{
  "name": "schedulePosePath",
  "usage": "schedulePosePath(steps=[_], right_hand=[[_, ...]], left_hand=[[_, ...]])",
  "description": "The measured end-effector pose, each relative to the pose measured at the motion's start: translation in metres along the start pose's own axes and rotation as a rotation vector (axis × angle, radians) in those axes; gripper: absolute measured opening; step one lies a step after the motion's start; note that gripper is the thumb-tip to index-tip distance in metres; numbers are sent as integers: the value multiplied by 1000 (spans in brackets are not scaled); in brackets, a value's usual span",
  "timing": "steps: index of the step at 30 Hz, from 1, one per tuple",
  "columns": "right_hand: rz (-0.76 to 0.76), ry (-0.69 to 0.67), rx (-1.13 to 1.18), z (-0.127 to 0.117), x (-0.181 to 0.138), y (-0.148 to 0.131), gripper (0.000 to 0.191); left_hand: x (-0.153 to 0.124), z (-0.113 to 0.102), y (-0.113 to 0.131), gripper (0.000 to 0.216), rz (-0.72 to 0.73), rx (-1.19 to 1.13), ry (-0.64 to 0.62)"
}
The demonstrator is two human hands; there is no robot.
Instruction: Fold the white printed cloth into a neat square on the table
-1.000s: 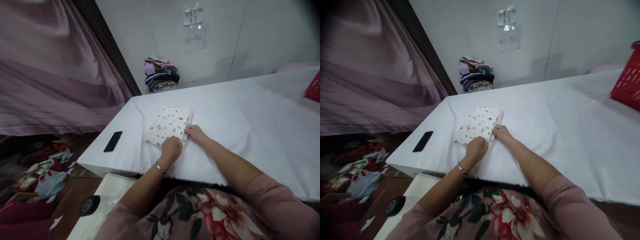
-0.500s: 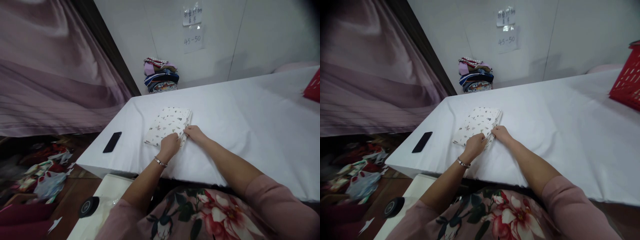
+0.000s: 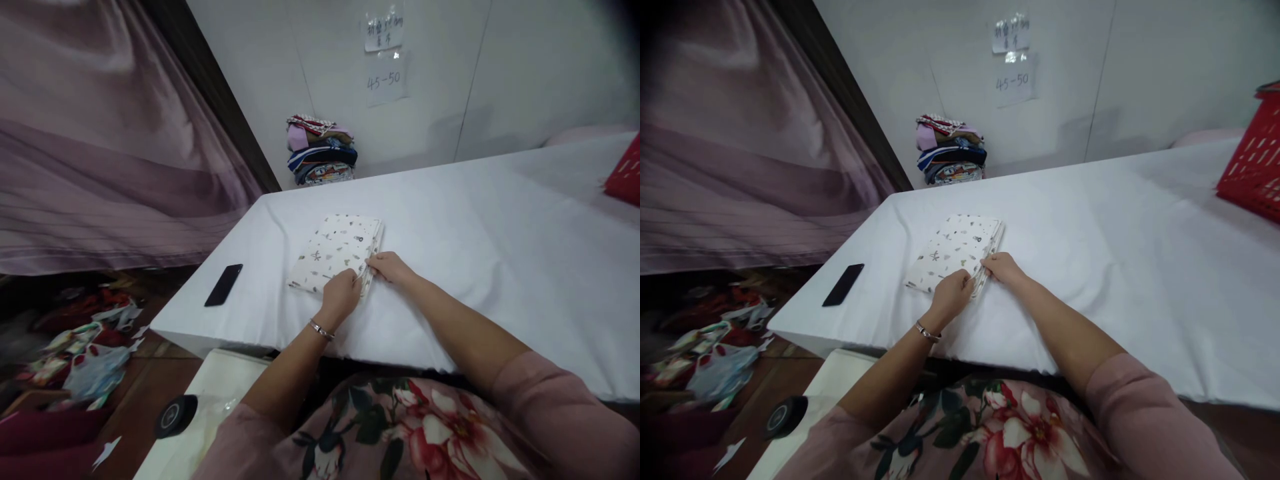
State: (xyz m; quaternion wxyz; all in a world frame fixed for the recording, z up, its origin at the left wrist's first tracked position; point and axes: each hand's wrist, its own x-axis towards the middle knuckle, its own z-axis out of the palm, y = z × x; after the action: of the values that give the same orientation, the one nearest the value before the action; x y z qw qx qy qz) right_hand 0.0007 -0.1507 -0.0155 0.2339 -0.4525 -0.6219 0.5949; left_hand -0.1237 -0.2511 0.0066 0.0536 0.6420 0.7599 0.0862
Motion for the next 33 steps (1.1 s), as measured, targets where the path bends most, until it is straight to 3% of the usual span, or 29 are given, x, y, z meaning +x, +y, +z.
schedulePosePath(steps=[7, 13, 20, 26, 33], right_hand=[[128, -135, 152, -1, -11, -6, 20], [101, -259, 176, 2, -13, 1, 7], [68, -185, 145, 10, -15, 0, 16], [139, -288, 201, 1, -9, 9, 18], [140, -297, 229, 3, -7, 12, 23]], left_hand=[[-1, 2, -3, 19, -15, -76, 43], [0, 2, -4, 20, -11, -82, 42], [-1, 0, -4, 18, -4, -78, 42], [-4, -1, -3, 19, 1, -72, 36], [-5, 2, -4, 20, 37, -96, 68]])
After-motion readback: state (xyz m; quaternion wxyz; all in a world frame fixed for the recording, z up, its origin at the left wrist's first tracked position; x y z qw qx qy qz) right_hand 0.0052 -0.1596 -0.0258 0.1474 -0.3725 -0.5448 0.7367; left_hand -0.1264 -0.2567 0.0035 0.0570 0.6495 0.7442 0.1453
